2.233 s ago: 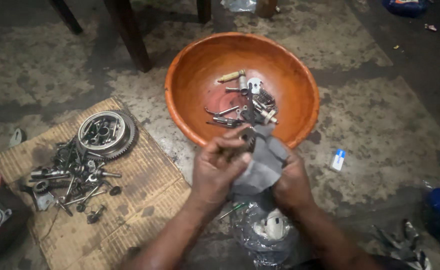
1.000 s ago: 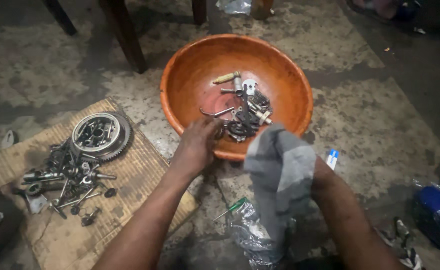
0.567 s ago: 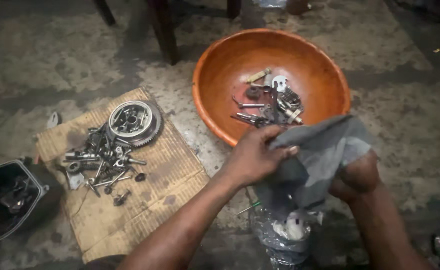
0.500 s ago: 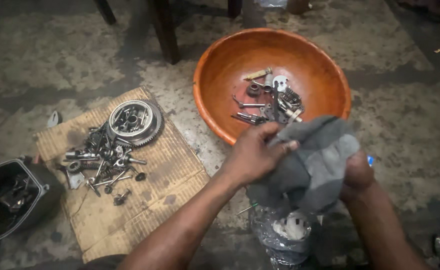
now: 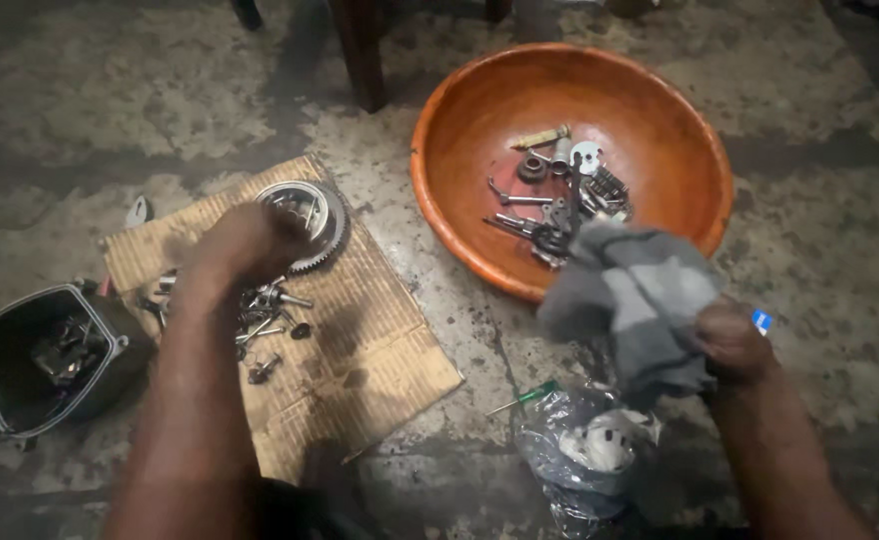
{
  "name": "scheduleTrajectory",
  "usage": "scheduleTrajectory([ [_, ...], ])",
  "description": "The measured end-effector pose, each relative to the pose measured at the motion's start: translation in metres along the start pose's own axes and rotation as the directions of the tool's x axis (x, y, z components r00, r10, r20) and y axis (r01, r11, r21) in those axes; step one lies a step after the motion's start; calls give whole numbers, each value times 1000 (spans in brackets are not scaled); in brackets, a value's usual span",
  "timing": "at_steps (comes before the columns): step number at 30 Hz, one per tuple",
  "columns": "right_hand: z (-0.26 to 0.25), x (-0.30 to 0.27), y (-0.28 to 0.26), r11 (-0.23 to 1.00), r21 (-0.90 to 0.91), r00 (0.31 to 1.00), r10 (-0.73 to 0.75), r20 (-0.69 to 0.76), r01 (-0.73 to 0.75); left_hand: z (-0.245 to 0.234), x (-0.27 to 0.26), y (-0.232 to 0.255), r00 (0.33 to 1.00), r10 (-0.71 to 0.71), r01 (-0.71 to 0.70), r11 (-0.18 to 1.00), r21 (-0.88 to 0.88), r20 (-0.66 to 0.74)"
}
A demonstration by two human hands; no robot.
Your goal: The person sits on the floor and wipes various small mechanical parts, including gears, springs, and metal rods, using a grey cloth. The parts are picked up one by one from a cardboard sheet and an orange basin, wiped thoroughly, and then placed back into the basin.
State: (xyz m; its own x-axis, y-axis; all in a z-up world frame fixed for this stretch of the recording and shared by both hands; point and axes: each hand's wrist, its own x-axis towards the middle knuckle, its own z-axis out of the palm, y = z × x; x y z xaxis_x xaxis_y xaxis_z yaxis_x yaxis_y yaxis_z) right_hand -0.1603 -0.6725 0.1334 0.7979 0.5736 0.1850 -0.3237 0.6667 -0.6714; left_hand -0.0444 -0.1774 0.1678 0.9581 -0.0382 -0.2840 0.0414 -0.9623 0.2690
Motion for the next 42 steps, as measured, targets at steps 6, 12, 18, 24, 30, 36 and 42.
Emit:
scheduleTrajectory([
  [6, -14, -9, 4, 904, -409, 969, 21, -246, -124, 95, 20, -70, 987, -86, 44, 958, 285, 138],
  [12, 17, -1, -10, 547, -836, 990, -84, -116, -52, 95, 12, -59, 996, -26, 59, 896, 440, -80],
  [18, 38, 25, 3, 525, -842, 929, -234, -287, -128, 41, -38, 67, 986, -17, 108, 826, -554, 166],
  [24, 83, 32, 44, 10, -994, 868, -487, -100, -109, 51, -84, 196, 903, 410, -27, 356, -934, 130],
  [30, 71, 32, 55, 235, -972, 810, -573, -123, 19, 47, -83, 194, 819, 561, 62, 130, -990, 125],
  [36, 40, 33, 43, 882, -312, 689, 20, -724, -353, 49, -105, 200, 267, 788, -960, 171, -219, -555],
  [42, 85, 33, 45, 80, -996, 796, -605, -22, 33, 63, -80, 212, 850, 528, 12, -21, -1000, -1],
])
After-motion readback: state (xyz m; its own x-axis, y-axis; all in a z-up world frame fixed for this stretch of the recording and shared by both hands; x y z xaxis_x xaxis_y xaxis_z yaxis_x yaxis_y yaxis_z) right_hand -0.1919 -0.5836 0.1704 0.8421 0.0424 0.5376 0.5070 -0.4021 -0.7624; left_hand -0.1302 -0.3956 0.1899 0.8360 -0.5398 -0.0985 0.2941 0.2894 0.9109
